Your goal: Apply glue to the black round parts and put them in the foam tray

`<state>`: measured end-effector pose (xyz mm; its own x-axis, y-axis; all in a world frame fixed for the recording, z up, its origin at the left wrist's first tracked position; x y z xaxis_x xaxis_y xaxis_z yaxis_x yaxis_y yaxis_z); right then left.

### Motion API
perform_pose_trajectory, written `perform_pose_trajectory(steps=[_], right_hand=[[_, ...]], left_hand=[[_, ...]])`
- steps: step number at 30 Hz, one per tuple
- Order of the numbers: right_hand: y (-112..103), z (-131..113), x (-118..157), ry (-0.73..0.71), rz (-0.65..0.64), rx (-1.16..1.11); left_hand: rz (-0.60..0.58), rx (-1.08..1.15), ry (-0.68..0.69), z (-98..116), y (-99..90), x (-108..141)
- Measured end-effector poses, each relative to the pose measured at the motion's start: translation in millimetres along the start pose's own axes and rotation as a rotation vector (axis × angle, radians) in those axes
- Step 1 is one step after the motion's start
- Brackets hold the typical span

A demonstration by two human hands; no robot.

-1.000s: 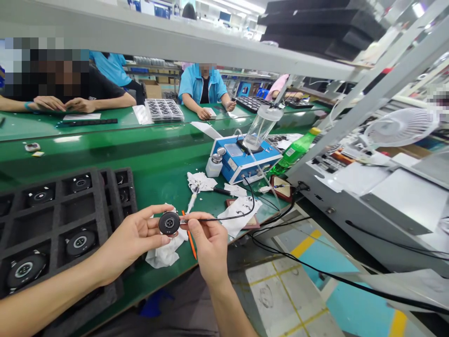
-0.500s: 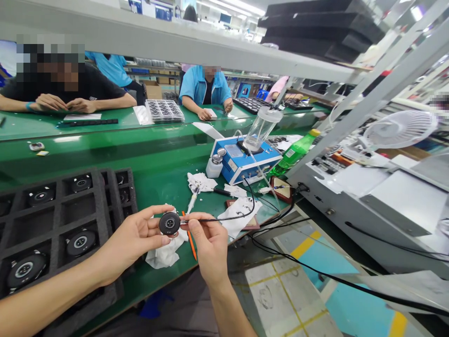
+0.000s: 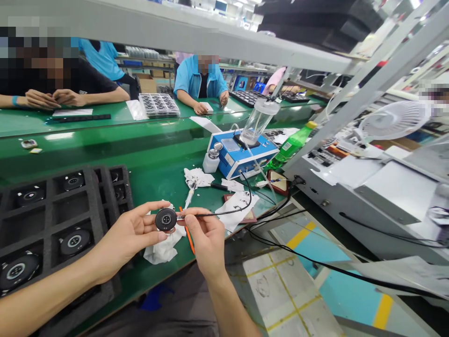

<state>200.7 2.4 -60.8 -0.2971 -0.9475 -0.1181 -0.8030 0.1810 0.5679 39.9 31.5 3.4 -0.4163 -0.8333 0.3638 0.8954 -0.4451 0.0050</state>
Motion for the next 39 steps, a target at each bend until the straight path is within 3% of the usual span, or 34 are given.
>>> perform_pose_trajectory(steps=[39], right_hand=[[-0.8, 0.8, 1.5, -0.006, 0.008, -0.011]], left_hand=[[-0.015, 0.031, 0.017, -3.3, -0.2, -3.4]])
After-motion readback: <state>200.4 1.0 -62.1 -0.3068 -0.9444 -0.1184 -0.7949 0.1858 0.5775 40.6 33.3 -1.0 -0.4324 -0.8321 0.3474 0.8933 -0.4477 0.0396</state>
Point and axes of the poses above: each hand's wrist, its own x-axis away from the middle knuckle, its own y-axis out of the palm, z = x × y, the point moved 2 cm from there along -x, towards the middle knuckle, and after that the axes turned 11 degrees about -x, right-handed, at the moved point
